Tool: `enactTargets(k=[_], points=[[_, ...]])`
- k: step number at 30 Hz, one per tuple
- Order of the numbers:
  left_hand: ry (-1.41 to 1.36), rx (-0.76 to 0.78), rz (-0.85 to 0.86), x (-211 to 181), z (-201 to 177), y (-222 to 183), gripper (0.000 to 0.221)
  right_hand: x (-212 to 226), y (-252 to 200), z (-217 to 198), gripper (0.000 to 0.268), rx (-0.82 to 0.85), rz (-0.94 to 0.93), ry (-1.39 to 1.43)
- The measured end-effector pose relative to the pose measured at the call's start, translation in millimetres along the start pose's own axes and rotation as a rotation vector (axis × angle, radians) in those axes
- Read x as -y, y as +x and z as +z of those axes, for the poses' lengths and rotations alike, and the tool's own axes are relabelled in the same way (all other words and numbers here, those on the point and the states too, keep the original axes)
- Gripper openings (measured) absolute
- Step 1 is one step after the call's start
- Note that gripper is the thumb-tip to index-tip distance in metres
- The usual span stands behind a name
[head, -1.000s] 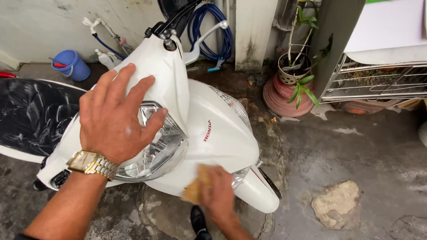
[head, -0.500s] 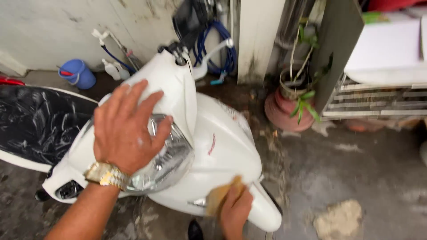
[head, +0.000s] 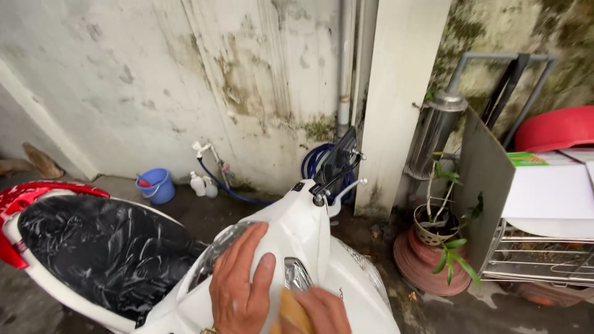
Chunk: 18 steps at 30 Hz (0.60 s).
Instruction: The person scrubs the front body panels, headlights, and front wheel of a white scooter using a yellow sponge. They apply soapy water to the surfaces and scrub the plastic bodywork, chrome accents, and the black wheel rim and brake caliper.
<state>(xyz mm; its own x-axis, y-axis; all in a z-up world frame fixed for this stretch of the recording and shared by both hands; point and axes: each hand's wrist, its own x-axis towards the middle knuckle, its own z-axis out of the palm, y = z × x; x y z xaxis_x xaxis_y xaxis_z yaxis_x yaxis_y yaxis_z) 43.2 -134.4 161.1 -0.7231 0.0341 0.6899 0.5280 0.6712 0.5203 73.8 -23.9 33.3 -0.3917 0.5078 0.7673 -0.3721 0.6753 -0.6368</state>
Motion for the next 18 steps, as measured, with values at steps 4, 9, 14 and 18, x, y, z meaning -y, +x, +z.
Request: enactTargets(k=[4, 9, 14, 18], points=[[0.041, 0.072, 0.057, 4.5, -1.1, -2.8, 0.053, 37.8, 89.2, 27.8, 0.035, 0.391, 0.169, -0.034], [0.077, -0.063, 0.078, 8.7, 2.5, -0.4, 0.064, 60.5, 91.6, 22.2, 0.036, 0.489, -0.02, 0.049], [0.265, -0.038, 0.094, 9.4, 20.3, -6.5, 0.066, 42.8, 113.5, 39.4, 0.039, 0.517, 0.497, -0.146], [0.197, -0.14, 0.093, 9.6, 17.9, -0.7, 0.054, 33.1, 98.2, 25.4, 0.039, 0.614, 0.327, 0.127]])
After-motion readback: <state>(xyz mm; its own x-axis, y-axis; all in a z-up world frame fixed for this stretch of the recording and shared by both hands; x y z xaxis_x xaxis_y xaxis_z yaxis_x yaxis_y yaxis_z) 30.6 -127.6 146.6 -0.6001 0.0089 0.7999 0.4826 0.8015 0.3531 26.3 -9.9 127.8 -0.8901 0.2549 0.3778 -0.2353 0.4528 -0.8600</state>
